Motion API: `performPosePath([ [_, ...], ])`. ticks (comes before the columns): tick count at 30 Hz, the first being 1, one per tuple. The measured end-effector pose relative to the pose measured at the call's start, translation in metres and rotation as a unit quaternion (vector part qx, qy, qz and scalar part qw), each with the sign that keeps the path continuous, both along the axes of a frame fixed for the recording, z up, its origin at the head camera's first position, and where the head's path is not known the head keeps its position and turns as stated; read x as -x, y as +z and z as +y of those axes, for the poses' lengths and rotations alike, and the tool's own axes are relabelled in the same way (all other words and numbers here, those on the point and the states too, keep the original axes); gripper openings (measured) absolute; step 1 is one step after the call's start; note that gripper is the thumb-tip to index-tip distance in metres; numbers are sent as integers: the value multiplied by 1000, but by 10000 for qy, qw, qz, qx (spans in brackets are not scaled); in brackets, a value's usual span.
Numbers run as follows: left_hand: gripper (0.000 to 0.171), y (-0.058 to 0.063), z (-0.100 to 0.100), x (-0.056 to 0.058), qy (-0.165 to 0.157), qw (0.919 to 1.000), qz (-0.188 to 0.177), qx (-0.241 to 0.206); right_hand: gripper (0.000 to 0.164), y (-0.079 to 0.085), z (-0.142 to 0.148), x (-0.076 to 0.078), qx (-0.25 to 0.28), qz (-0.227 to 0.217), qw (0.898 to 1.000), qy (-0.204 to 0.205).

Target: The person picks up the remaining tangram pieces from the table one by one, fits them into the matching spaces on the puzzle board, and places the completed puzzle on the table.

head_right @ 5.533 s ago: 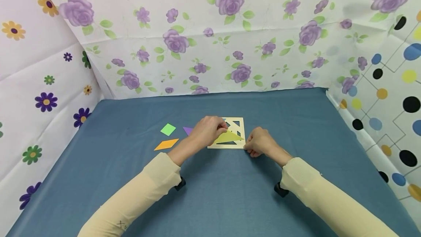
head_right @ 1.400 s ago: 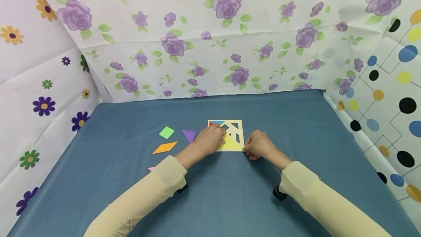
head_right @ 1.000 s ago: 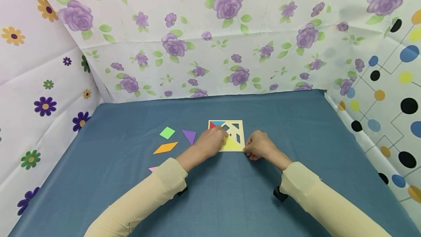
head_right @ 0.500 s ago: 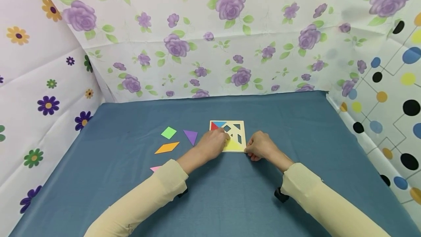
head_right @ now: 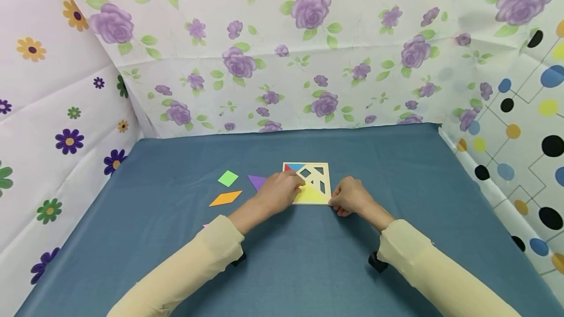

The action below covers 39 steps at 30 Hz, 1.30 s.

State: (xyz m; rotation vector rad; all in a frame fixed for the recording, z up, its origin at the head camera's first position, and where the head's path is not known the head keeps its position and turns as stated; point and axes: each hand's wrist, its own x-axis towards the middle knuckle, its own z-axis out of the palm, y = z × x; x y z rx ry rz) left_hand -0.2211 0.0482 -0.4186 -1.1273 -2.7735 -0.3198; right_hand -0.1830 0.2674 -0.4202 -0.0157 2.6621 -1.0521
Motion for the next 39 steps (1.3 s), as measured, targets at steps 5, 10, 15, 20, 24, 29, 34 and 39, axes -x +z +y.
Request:
performPosePath([
  [5,20,5,-7,-2,-45,9999,-78,-44,12,-1,0,-1,-38,29,10000,-10],
  [10,23,9,-17,-5,-68,9993,-288,-219,12,-1,0,-1,-12,56,10000,19],
  [15,18,14,-27,-8,-147,9992,-214,-289,12,-1,0,-2,33,57,10000,47],
  [20,22,20,-40,-12,-107,9989,-352,-279,13,-1,1,-3,51,61,9999,63],
  [24,27,24,-52,-15,9,9990,-405,-208,13,-1,1,-3,58,48,10000,64],
  [29,29,26,-68,-18,97,9992,-324,-194,13,-1,0,-2,33,55,10000,69],
  [34,29,27,-83,-19,65,9992,-228,-332,13,0,-1,-3,55,80,9999,87],
  [39,31,26,-98,-22,161,9986,-236,-443,13,0,-1,-4,77,61,9999,83],
])
